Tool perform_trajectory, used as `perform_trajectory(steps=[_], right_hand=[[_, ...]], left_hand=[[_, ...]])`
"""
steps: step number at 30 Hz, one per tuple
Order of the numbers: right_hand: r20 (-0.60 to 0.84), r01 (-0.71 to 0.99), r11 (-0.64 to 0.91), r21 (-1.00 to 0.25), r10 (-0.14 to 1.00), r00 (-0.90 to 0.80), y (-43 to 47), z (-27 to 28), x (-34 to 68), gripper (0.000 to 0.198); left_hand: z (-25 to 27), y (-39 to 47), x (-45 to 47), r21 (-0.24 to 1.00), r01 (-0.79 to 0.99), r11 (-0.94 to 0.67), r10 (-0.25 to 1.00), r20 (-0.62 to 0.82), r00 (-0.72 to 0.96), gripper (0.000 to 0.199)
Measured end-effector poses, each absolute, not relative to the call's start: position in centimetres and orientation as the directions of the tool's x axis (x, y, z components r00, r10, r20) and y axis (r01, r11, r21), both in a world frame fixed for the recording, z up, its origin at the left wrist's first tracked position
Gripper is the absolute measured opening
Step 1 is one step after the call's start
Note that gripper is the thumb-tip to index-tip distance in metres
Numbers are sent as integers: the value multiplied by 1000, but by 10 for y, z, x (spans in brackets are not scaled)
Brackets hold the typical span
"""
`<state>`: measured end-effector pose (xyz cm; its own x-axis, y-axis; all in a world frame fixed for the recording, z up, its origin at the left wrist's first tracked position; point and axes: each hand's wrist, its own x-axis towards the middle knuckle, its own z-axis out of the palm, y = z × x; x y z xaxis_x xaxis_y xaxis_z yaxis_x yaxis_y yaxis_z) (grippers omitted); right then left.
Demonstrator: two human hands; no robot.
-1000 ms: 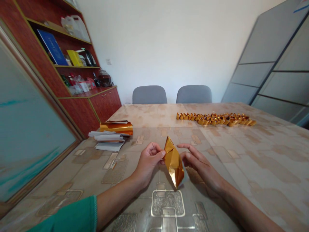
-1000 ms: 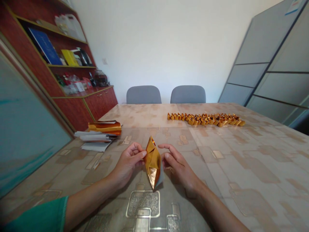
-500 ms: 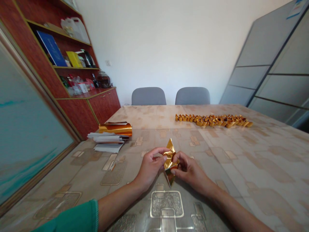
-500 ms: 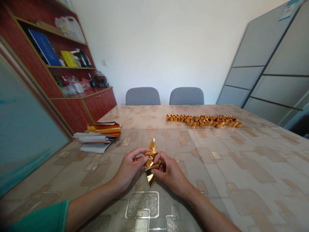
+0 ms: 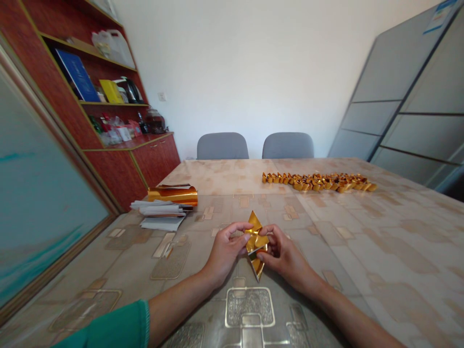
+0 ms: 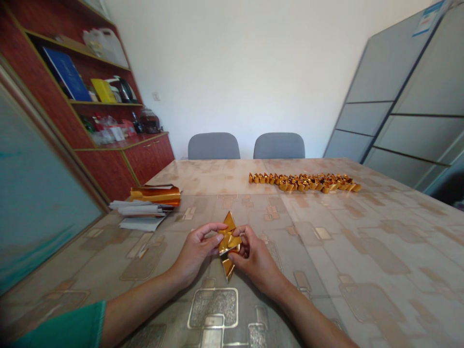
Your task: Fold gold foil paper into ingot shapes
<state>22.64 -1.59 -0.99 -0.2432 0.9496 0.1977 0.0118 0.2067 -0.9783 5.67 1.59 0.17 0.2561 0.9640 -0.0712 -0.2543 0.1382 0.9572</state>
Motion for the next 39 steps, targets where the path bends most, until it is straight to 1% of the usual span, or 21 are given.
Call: perform_trajectory(steps=[8,15,20,25,29,34,39], right_hand=[[190,-13,192,-981,953,-237,-15,-13,226,32],[175,0,180,-984,956,-235,-16,-9,226,33],[187,-41,182,-982,950,-250,-17,-7,224,33],[174,-24,173,-985,956,-234,-16,-10,225,40],[155,16,162,-987,964,-215,-15,-12,225,50],[148,19,155,-988,969,-197,-14,-13,224,54],[145,30,154,-988,969,-200,-15,-12,224,54]], left_hand=[[2,16,56,946,-288,152,963,-77,257,55],[3,16,57,948,-279,154,965,-83,250,52],[4,16,56,950,-273,152,964,-82,253,51],[2,17,57,951,-278,139,964,-65,260,49],[3,16,57,959,-271,86,972,-21,236,47],[6,15,57,956,-281,82,970,-12,242,61],[5,16,57,954,-282,97,970,-27,242,60]])
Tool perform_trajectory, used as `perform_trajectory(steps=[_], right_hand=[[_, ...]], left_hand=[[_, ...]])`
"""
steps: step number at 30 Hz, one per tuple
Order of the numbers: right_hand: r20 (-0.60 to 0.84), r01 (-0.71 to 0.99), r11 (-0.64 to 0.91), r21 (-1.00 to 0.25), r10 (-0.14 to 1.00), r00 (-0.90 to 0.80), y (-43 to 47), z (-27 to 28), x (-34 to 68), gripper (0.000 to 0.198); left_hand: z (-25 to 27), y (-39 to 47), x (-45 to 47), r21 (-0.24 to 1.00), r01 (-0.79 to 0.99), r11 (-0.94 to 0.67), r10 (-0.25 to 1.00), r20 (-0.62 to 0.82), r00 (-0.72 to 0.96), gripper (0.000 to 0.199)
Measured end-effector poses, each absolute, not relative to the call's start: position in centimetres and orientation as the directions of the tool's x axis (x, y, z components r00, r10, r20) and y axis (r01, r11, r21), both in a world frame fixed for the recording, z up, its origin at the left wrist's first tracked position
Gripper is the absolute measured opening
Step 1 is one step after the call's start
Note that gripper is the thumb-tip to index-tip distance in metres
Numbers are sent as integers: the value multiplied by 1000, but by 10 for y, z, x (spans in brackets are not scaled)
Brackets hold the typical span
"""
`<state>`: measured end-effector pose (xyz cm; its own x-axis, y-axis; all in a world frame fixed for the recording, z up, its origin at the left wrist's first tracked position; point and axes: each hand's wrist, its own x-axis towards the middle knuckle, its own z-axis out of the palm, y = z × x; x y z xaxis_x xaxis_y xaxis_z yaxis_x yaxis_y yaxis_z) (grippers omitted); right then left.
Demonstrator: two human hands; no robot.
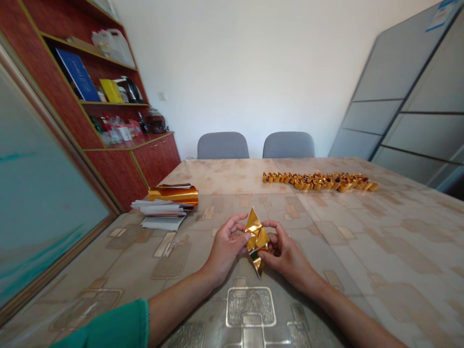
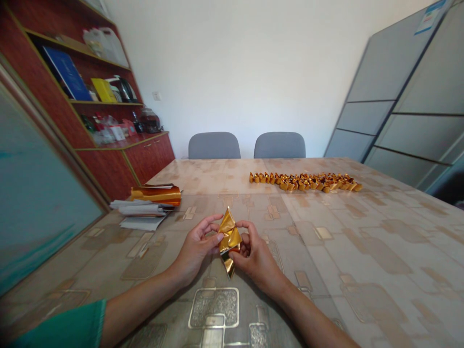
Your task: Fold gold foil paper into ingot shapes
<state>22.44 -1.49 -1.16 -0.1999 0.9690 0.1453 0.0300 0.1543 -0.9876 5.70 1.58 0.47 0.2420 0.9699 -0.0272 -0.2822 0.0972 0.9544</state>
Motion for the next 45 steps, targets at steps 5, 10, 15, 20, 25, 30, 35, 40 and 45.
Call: perform_trajectory(steps=[5,10,15,20,25,30,35,40,45], right_hand=[[151,32,161,-987,966,-208,-15,-12,225,55],[147,21,155,-988,966,-210,-14,-13,224,56],[167,-10,168,-986,970,-179,-13,-18,224,63],[159,-67,149,-987,967,-198,-12,-18,223,70],[185,52,199,-979,962,-199,-15,-13,225,22],[345,296,365,-883,931,-121,-18,2,236,10],[538,494,580,-648,808,-242,-27,16,251,16],[473,652,634,-416,763,-440,-44,11,260,23],[302,714,637,-292,770,-562,-55,5,263,17]], left_hand=[[3,17,57,948,-297,113,969,-39,243,60],[2,18,56,953,-280,112,970,-45,237,58],[1,19,56,947,-299,122,966,-43,256,54],[1,16,58,940,-312,141,960,-53,274,46],[6,12,59,945,-314,89,949,16,315,29],[24,12,51,960,-135,-244,920,273,282,14],[29,18,41,799,52,-599,736,524,428,13],[11,23,36,632,100,-768,532,543,650,20],[1,24,37,347,80,-934,245,463,852,28]])
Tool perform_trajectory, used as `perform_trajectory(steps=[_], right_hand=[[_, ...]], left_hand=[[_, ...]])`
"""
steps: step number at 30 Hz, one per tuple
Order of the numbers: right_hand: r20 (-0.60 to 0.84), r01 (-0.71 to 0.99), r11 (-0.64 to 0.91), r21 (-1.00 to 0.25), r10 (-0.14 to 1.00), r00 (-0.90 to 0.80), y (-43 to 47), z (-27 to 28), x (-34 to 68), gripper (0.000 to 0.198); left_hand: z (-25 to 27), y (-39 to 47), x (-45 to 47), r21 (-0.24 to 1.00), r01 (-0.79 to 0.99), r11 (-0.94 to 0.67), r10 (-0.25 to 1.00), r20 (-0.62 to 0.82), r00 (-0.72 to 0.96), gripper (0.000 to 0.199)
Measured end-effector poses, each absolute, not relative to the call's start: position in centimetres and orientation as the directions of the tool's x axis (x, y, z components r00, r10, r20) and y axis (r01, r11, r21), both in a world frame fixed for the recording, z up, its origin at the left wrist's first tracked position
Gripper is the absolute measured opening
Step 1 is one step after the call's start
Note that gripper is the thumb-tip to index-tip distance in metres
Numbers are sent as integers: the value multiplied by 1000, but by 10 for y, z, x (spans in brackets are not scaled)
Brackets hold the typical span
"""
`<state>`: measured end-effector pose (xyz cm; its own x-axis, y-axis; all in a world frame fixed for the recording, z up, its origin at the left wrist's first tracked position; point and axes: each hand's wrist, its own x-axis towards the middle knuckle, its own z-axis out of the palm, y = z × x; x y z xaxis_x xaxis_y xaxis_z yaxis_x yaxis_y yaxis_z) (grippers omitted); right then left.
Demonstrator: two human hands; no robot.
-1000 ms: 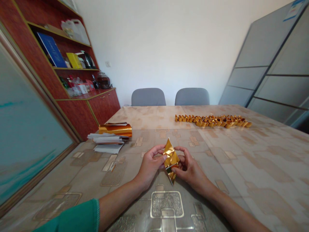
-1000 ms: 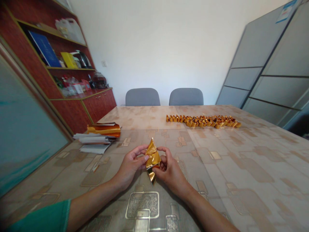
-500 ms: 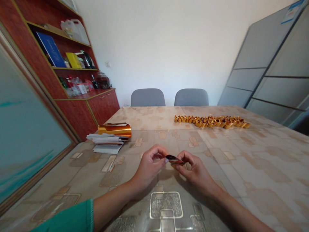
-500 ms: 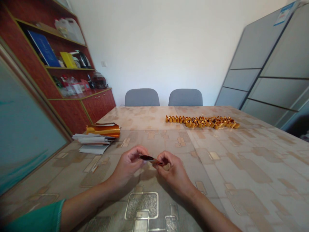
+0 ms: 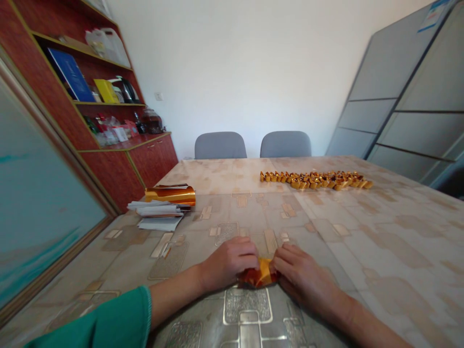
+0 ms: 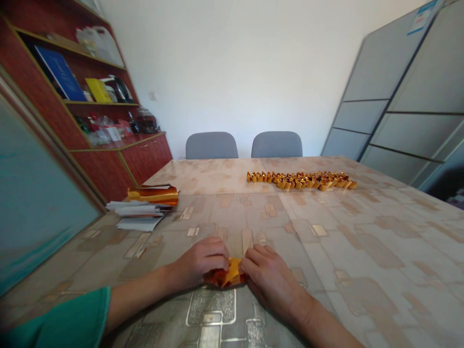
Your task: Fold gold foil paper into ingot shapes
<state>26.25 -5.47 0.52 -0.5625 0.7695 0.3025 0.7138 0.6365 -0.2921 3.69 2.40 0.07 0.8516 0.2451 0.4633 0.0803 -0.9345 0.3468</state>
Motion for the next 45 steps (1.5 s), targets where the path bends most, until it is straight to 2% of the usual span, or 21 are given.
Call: perform_trajectory(steps=[2,4,6,9,12,15,20,24,27,30,33,40,45], right_hand=[[210,701,638,-318,769,-604,-59,9,265,14],[139,683,637,-356,759,-636,-65,15,269,12],[97,675,625,-391,758,-645,-71,20,274,16],[100,659,612,-436,761,-640,-75,20,281,28],[128,629,610,-482,760,-638,-73,15,286,33],[153,592,609,-528,754,-639,-69,13,287,32],[219,521,622,-585,739,-636,-64,9,291,31],[272,452,631,-630,725,-633,-60,3,295,28],[281,465,641,-610,724,-630,-54,2,297,27],[273,523,656,-544,728,-629,-45,5,295,25],[241,569,670,-476,722,-649,-34,10,291,25],[231,571,736,-364,665,-710,-26,17,285,27],[241,566,740,-365,662,-710,-28,15,286,29]], left_hand=[[3,24,35,207,59,-977,139,396,908,32],[8,22,31,137,40,-990,82,313,946,30],[14,19,24,156,49,-987,87,248,965,23],[20,10,13,282,120,-952,183,211,960,28],[19,1,4,397,186,-899,287,212,934,27],[16,-3,0,414,183,-891,308,258,916,32],[13,-5,0,318,152,-936,252,304,919,17],[4,-7,1,184,166,-969,225,371,901,17],[-4,-6,2,73,219,-973,230,413,881,18],[-9,-2,4,14,335,-942,305,454,837,21],[-10,0,5,34,408,-912,373,476,796,21],[-8,-2,4,79,415,-906,402,461,791,25],[-8,-3,4,93,410,-907,408,437,802,24]])
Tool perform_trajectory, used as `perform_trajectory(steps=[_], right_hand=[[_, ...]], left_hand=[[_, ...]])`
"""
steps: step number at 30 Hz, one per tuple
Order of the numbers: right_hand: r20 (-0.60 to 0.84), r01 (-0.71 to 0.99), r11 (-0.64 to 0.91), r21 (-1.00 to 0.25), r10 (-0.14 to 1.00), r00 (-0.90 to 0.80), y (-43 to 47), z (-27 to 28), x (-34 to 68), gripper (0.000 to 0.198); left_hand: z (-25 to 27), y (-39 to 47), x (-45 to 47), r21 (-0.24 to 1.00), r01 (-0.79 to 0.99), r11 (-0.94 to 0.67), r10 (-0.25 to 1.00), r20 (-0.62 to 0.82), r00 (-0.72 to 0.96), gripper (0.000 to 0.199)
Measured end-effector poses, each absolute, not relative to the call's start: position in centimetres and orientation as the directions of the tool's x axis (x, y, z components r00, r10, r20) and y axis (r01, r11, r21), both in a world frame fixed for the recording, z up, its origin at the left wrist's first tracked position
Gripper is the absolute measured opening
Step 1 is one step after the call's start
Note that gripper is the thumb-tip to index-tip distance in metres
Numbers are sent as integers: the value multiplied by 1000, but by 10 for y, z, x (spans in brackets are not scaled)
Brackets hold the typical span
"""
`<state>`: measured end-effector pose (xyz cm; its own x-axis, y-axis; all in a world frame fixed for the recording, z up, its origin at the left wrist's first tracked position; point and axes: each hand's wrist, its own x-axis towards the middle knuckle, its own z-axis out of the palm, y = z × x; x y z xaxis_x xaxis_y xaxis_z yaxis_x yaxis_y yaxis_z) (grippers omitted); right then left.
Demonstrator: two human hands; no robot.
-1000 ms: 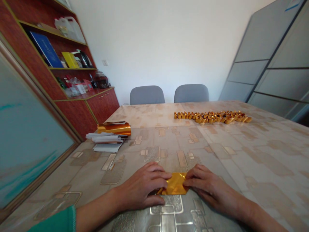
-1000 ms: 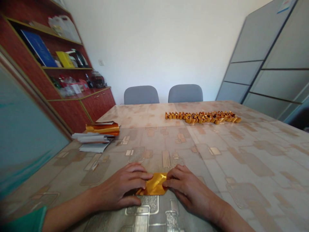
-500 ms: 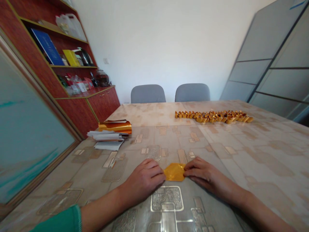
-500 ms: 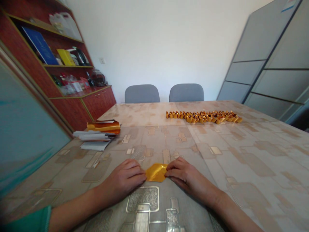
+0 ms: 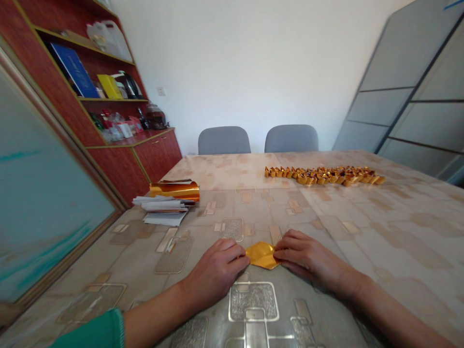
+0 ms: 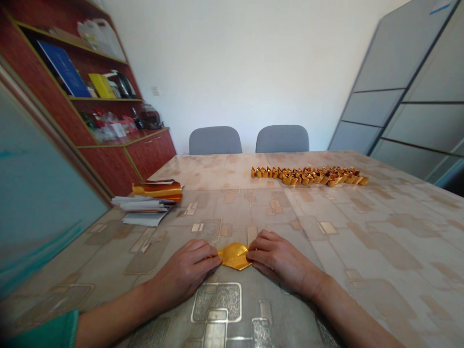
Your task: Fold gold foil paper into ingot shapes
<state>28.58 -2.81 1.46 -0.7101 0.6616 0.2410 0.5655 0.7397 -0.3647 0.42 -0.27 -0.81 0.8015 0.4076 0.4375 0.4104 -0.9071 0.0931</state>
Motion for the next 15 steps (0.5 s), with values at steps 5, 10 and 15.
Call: perform_trajectory(steps=[5,10,15], right_hand=[[227,577,722,-382,678,-699,-28,14,286,28],[211,580,722,-376,677,-705,-28,17,284,27],[186,606,718,-342,684,-705,-26,18,282,25]], left_hand=[[-9,-2,4,93,406,-909,405,430,807,25],[-9,-1,5,71,418,-906,410,401,820,25],[-9,-1,5,92,420,-903,421,385,821,24]])
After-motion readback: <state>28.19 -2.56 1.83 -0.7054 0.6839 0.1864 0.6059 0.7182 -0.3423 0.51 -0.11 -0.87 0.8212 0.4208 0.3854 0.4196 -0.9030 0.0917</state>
